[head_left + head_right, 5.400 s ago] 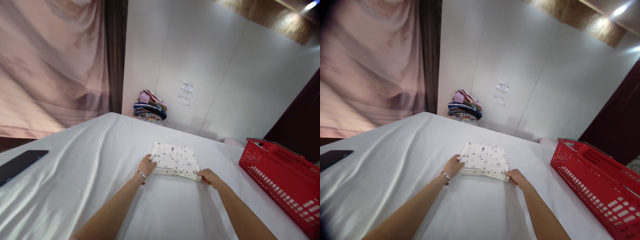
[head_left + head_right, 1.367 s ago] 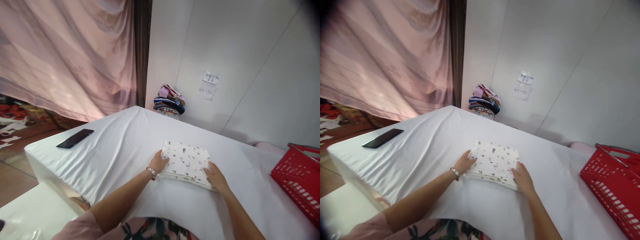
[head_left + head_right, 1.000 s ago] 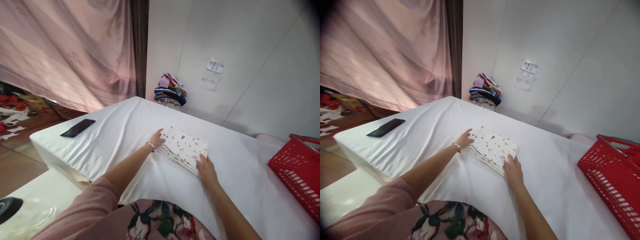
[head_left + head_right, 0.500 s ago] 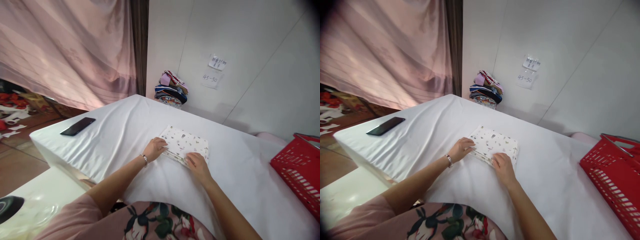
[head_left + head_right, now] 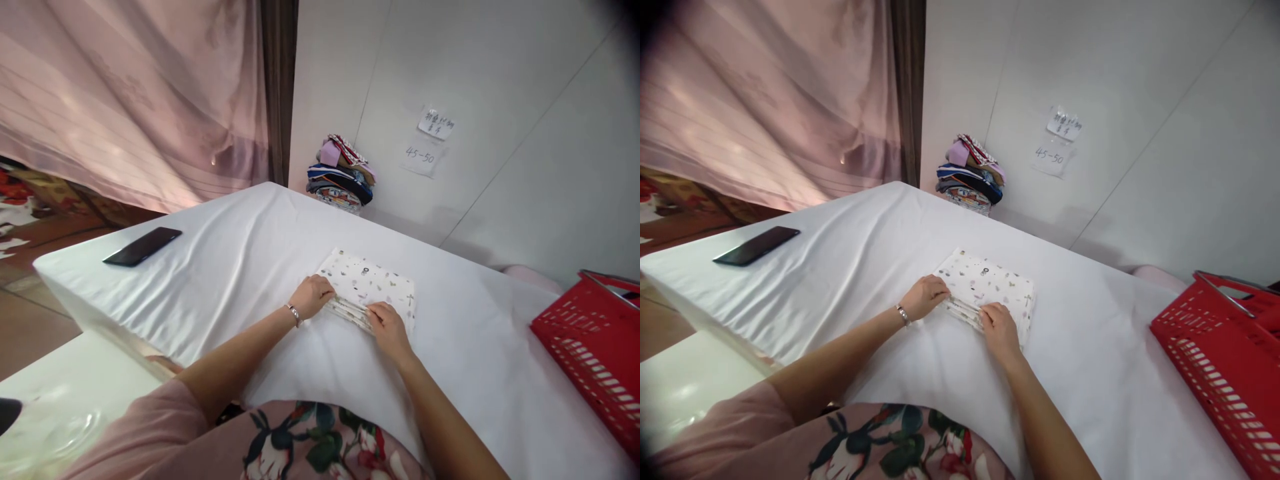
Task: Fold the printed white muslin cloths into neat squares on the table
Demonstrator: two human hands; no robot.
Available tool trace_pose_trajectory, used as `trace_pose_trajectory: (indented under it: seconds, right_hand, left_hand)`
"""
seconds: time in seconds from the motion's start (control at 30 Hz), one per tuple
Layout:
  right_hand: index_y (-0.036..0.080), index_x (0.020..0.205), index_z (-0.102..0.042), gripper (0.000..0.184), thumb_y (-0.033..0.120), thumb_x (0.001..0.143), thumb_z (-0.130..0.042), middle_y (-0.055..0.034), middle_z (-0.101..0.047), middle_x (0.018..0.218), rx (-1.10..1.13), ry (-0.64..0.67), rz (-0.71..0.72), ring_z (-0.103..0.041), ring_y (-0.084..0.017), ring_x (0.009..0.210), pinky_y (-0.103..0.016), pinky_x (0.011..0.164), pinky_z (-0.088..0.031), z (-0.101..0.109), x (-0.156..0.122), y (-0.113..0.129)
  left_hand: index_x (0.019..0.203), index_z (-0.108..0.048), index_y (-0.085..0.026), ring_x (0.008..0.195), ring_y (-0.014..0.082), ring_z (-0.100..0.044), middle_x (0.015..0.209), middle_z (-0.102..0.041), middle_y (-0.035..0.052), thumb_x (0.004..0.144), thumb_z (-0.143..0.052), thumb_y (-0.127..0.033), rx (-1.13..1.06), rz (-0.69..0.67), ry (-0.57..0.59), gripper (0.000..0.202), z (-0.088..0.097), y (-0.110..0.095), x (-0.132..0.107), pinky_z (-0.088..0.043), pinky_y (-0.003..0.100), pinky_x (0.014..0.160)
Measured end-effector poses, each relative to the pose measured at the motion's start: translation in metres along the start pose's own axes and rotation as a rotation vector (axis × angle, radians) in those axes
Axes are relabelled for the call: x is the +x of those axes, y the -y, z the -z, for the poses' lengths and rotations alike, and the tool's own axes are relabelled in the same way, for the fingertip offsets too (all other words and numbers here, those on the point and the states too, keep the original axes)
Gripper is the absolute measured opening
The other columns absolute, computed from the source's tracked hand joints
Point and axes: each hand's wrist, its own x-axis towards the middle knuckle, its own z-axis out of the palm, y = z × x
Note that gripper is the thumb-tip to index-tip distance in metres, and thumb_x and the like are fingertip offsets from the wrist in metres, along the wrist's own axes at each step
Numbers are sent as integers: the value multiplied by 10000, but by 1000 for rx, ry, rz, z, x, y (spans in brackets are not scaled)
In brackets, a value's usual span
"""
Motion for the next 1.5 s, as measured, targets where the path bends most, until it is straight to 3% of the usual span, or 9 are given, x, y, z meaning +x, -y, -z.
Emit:
trace_pose_trajectory:
  seconds: [0.17,0.27,0.37,0.6,0.73,0.93,1.1,1.33,1.5]
  right_hand:
    - [205,843,-637,225,282,847,-426,-44,-615,869,30,-21,-25,-545,-178,841,-315,772,-415,-2,1,1]
    - [201,825,-638,239,291,851,-419,-46,-614,855,36,-21,-32,-548,-177,819,-310,754,-417,-2,1,1]
    - [203,832,-640,244,295,853,-415,-47,-613,850,24,-18,-23,-548,-178,818,-311,751,-417,-2,1,0]
    - [212,908,-637,229,269,841,-426,-52,-624,901,-7,-52,31,-543,-188,874,-329,789,-425,-7,0,-6]
    - [211,955,-631,244,244,836,-420,-63,-621,947,-25,-93,87,-539,-195,903,-347,807,-433,-11,-2,-9]
    - [222,936,-629,235,210,839,-416,-55,-614,940,-72,-71,144,-525,-194,895,-351,805,-432,-12,-3,-1]
    - [213,900,-627,225,231,850,-408,-56,-617,923,-60,-75,125,-530,-190,881,-340,793,-432,-8,0,3]
    - [215,920,-618,221,234,851,-409,-51,-620,924,-96,-61,131,-534,-188,883,-327,782,-430,-8,1,6]
    - [228,900,-628,229,224,851,-405,-44,-621,921,-118,-45,138,-535,-188,876,-328,772,-434,-7,4,11]
  left_hand:
    - [824,-616,-195,943,165,-494,992,-599,40,837,-450,-170,71,-137,-118,169,-4,-12,-5,-380,322,815]
    - [771,-622,-204,1004,171,-472,1048,-581,27,825,-458,-143,119,-231,-73,184,-5,-19,-5,-358,336,864]
    - [804,-633,-213,1045,189,-454,1073,-573,24,809,-501,-166,178,-227,-42,140,-6,-21,-2,-343,355,886]
    - [718,-601,-165,1014,200,-465,1027,-577,44,828,-472,-158,312,-274,65,169,-2,-20,6,-366,343,816]
    - [809,-590,-163,1033,194,-445,1039,-562,53,848,-433,-135,316,-310,33,164,1,-19,-2,-370,325,811]
    - [796,-566,-160,950,175,-470,934,-582,43,858,-389,-112,287,-292,25,194,-2,-12,-15,-384,311,790]
    - [893,-583,-185,957,172,-483,985,-590,40,868,-414,-180,258,-220,-61,171,-2,-10,-13,-389,311,792]
    - [813,-611,-185,988,189,-484,1024,-591,41,861,-445,-225,296,-187,18,178,0,-9,-6,-382,332,787]
    - [806,-604,-177,999,195,-474,1031,-582,53,828,-440,-111,317,-231,50,178,0,-8,-4,-377,330,783]
